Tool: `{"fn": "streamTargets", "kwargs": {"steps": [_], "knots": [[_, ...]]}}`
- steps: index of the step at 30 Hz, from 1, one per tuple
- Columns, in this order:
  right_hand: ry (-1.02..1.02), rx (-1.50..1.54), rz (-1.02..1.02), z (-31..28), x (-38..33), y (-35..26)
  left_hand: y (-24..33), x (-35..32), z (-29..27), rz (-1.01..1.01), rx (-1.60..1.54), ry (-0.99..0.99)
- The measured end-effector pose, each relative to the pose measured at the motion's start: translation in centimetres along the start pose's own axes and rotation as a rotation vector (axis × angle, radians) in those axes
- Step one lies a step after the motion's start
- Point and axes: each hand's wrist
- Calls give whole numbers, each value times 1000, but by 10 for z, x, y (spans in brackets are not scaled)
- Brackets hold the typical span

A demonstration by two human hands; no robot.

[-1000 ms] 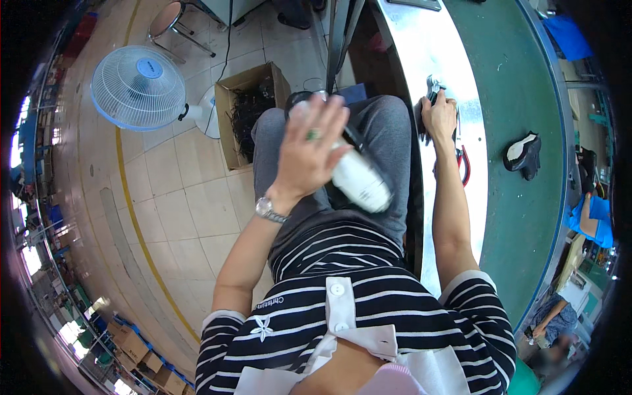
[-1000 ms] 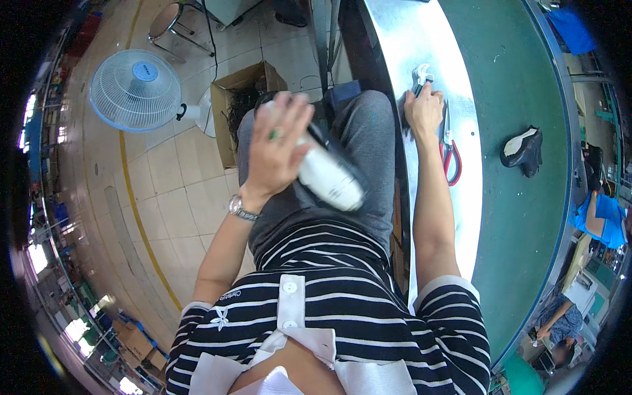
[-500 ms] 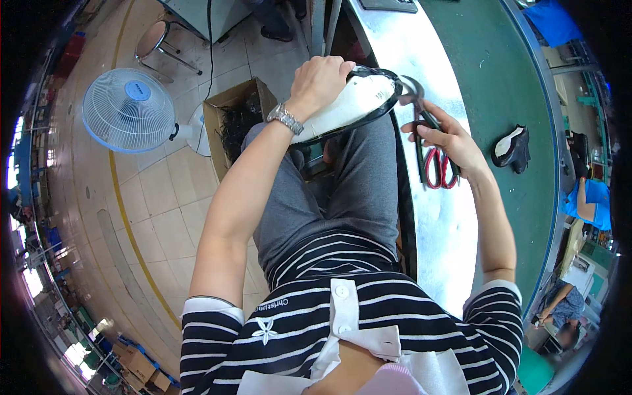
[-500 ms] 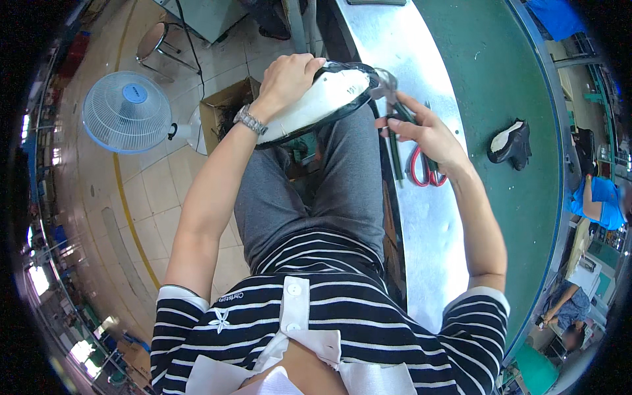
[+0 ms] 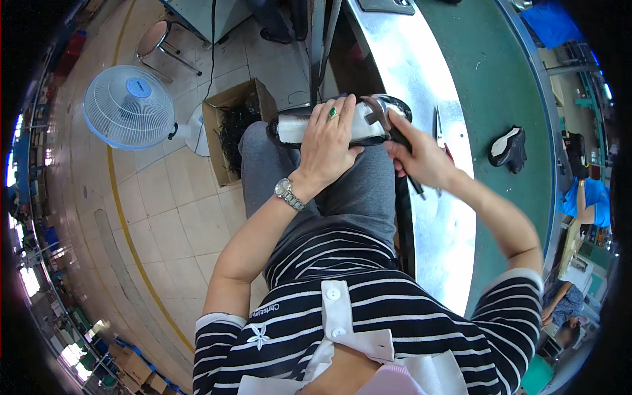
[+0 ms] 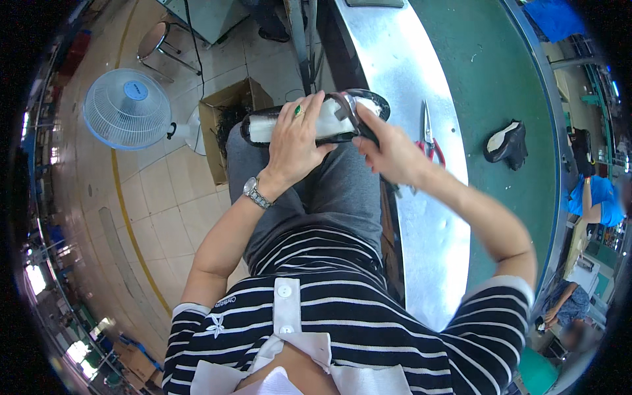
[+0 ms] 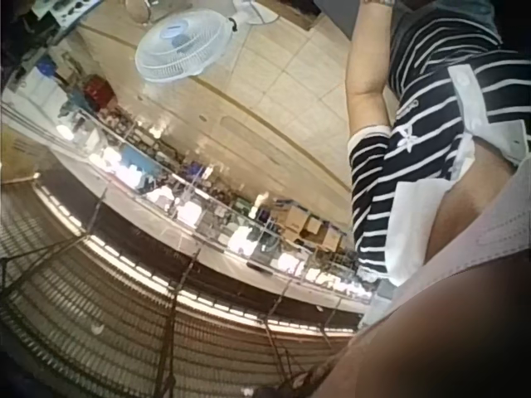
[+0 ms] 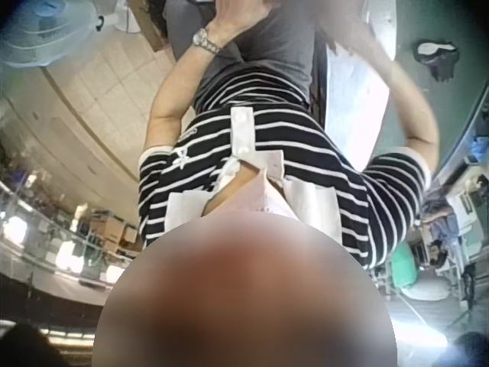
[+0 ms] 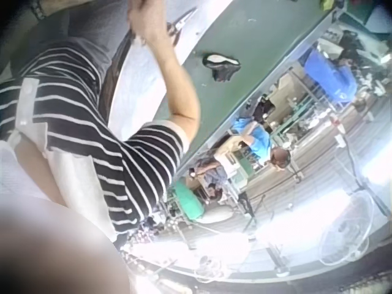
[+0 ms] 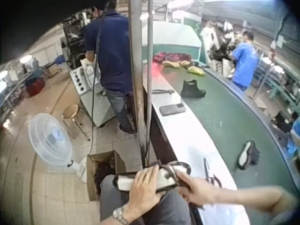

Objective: Manual lasting of shoes using pliers, hammers, and scissors on an assembly line.

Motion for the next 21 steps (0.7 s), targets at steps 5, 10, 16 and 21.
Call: {"fn": "streamTargets", "kwargs": {"steps": [5, 10, 16, 21], "knots": [[135, -131, -164, 18, -11, 19, -1, -9, 4, 41, -25, 74], [45, -760, -218, -21, -5, -7, -12, -15, 11, 110, 74, 136], [576, -67, -216, -11, 20, -34, -12, -13, 19, 209, 285, 182], [56, -229, 50, -25, 15, -36, -19, -12, 18, 180, 276, 184]]}}
Point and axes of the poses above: each hand's wrist, its own x-axis towards the middle knuckle, its own z-axis out of the palm, y = z × x, and after that the axes turned 2 degrees about -z, right-handed
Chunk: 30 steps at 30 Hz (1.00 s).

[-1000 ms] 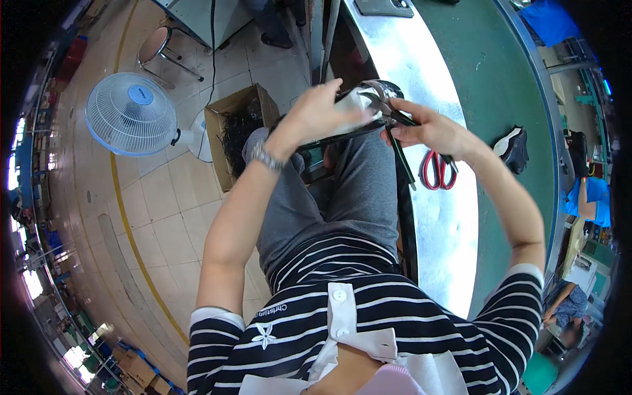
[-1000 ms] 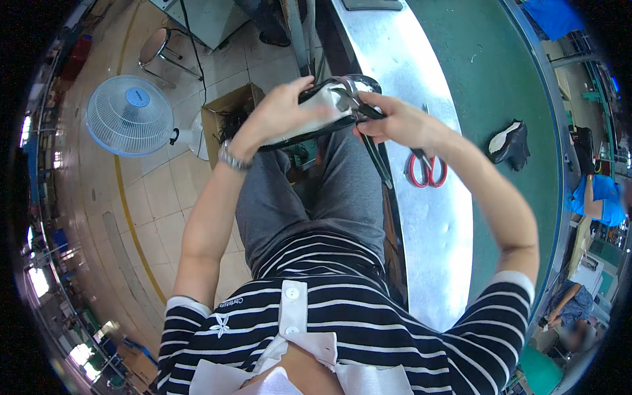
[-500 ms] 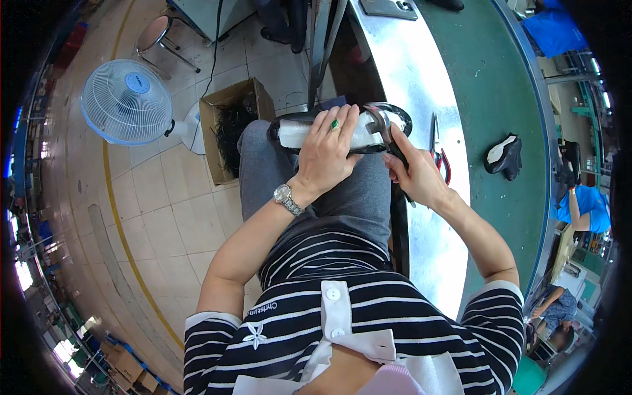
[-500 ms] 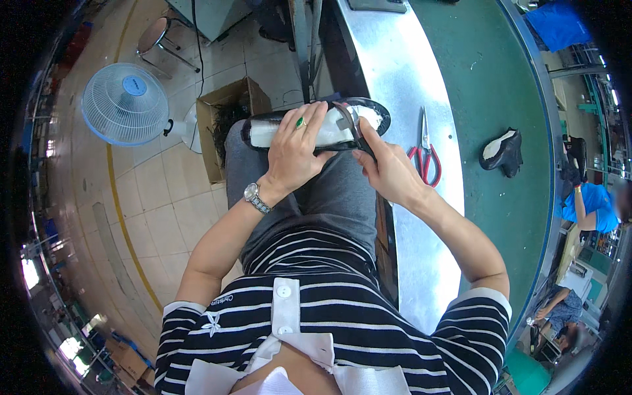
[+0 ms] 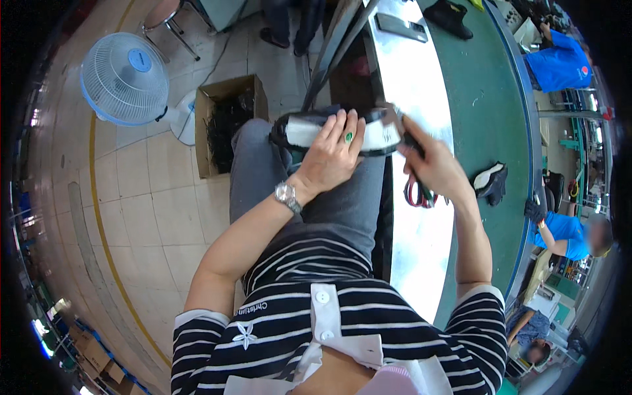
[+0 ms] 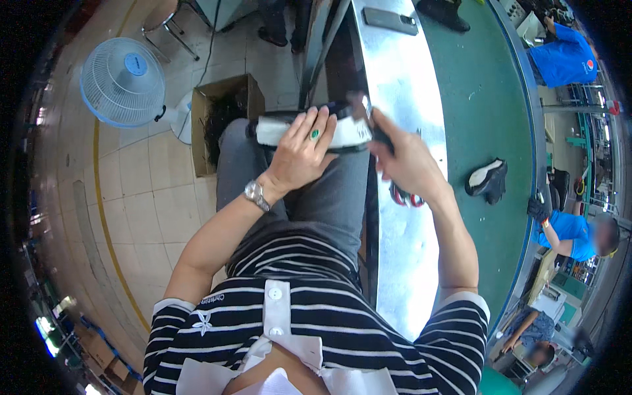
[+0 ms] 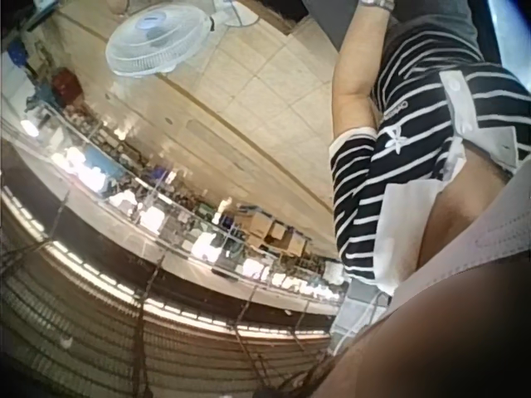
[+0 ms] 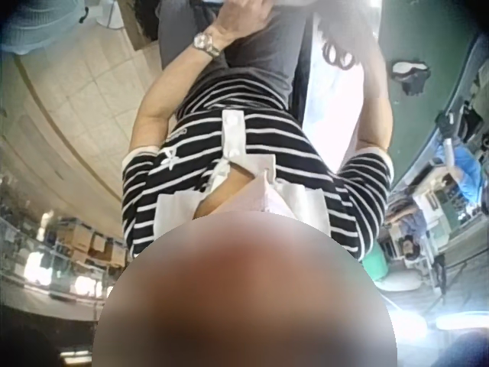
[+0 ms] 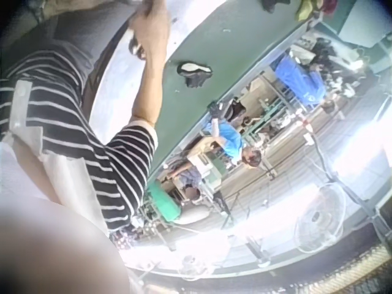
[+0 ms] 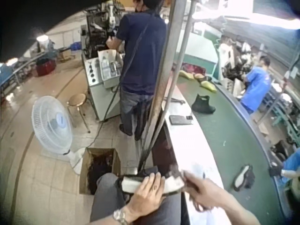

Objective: Manual lasting of shoes using pliers, hammers, and scissors on an assembly line.

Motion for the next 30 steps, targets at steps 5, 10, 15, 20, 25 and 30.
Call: {"fn": "streamTargets", "kwargs": {"steps": [5, 10, 15, 20, 25, 30], "knots": [[369, -52, -68, 22, 12, 35, 8, 5, 7, 6, -22, -4], [220, 40, -20, 1, 1, 5, 2, -1, 4, -18, 17, -6], [212, -160, 32, 22, 8, 37, 5, 6, 3, -5, -10, -13], [505, 100, -83, 22, 5, 27, 6, 4, 2, -42, -17, 2], [216, 8, 75, 9, 7, 14, 3, 3, 4, -59, -27, 6], [341, -7, -109, 28, 15, 22, 8, 7, 2, -48, -30, 23]]}}
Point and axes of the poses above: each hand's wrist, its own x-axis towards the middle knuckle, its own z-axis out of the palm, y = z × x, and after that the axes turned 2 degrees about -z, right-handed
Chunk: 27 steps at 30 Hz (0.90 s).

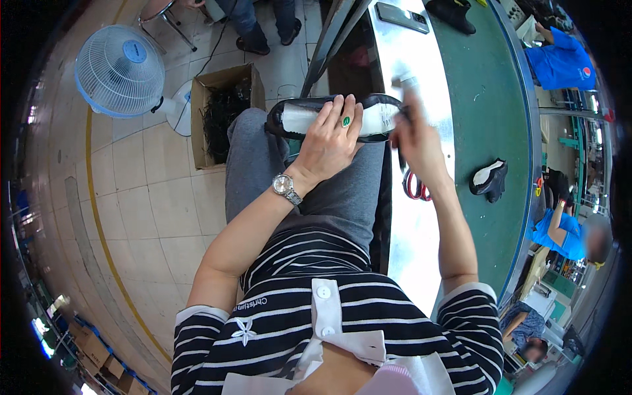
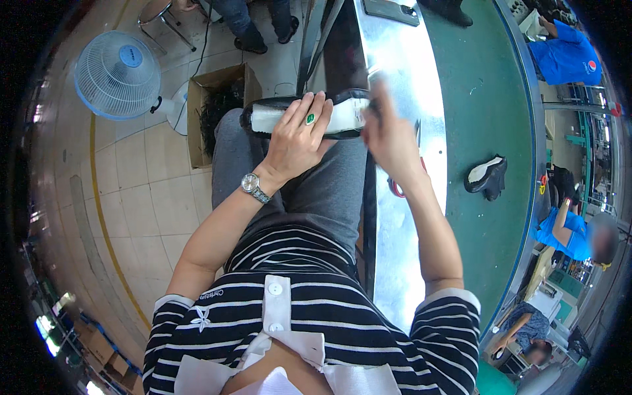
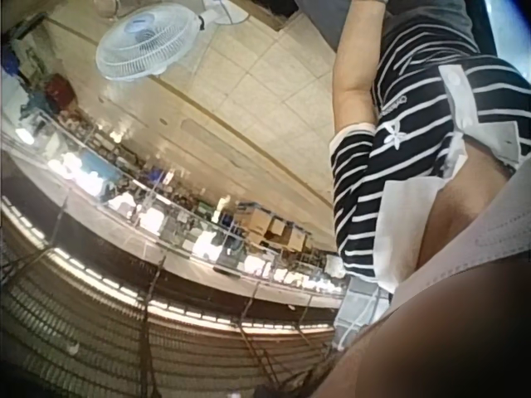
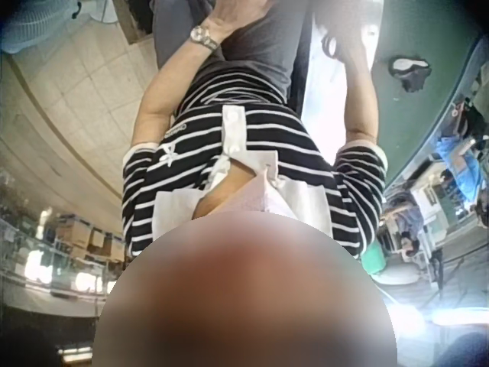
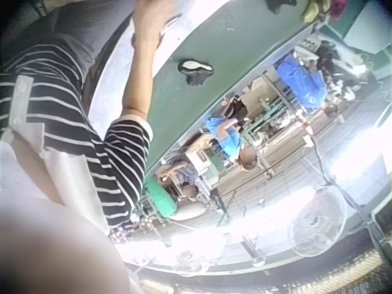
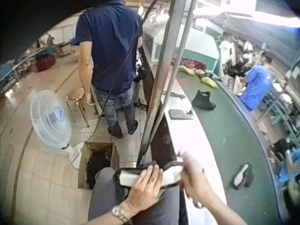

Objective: Manual lasting of shoes using pliers, hammers, and scissors on an assembly line.

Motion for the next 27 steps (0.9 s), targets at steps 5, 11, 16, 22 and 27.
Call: {"fn": "streamTargets", "kwargs": {"steps": [5, 11, 16, 22, 27], "knots": [[-198, -99, 25, -23, 0, -26, -4, -5, -1, -19, 7, -9], [-167, -144, 52, -5, 2, 5, -2, 2, 0, -18, -23, -25], [-47, -42, 31, 1, -3, -15, 1, 1, 0, -30, -36, 13], [-153, -251, -33, -4, -2, -29, 0, -1, -2, -42, -40, 9], [-104, -470, -41, 19, -2, -9, -1, 0, 7, 34, 19, 65]]}}
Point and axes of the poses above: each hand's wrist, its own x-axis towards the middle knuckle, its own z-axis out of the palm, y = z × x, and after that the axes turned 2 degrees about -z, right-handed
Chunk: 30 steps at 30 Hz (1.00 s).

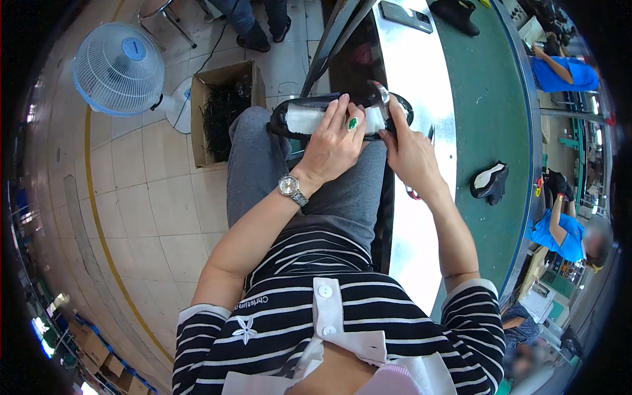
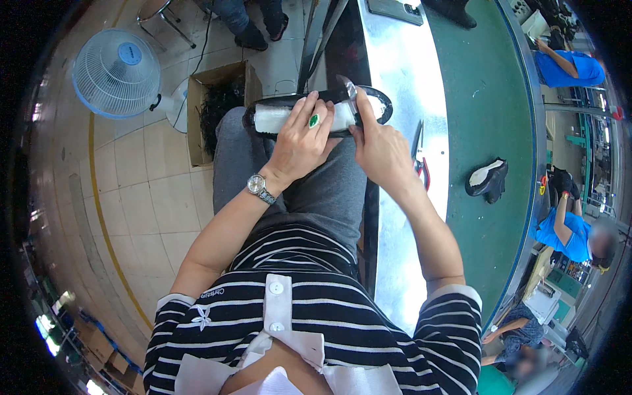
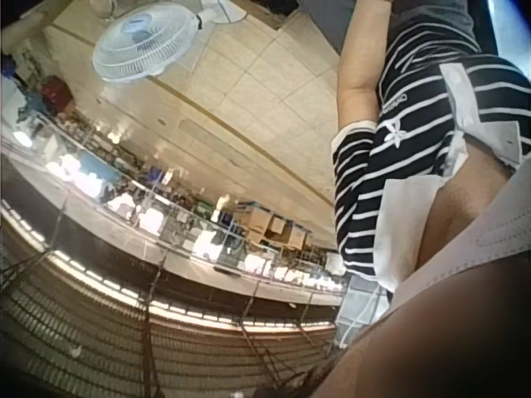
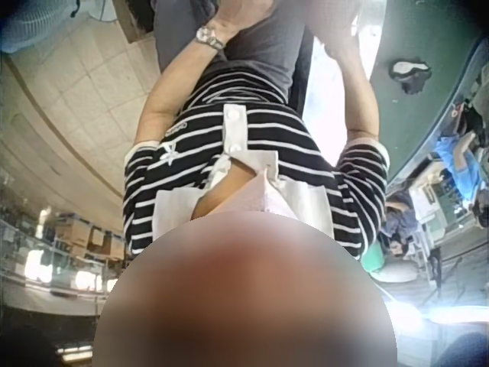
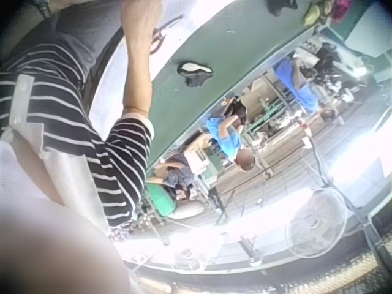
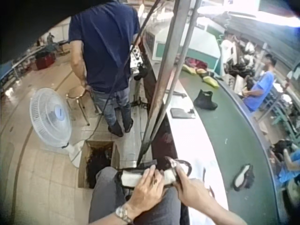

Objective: Manual lasting of shoes using pliers, hammers, and scissors on an assembly line.

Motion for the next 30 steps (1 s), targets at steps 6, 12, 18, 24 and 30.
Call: {"fn": "streamTargets", "kwargs": {"steps": [6, 12, 18, 24, 30], "knots": [[80, 56, -109, -10, -4, -14, 0, 2, -6, -41, -81, 33], [-29, -78, -155, -24, 6, -16, -15, 14, -40, -203, 52, -300], [118, -11, -92, -1, -6, -38, -17, -6, -29, -51, 143, -153], [240, 72, -163, -11, -6, -48, -19, -13, -26, -15, 152, -81], [14, -63, -159, -12, 6, -52, -22, -19, -21, -27, 117, -72]]}}
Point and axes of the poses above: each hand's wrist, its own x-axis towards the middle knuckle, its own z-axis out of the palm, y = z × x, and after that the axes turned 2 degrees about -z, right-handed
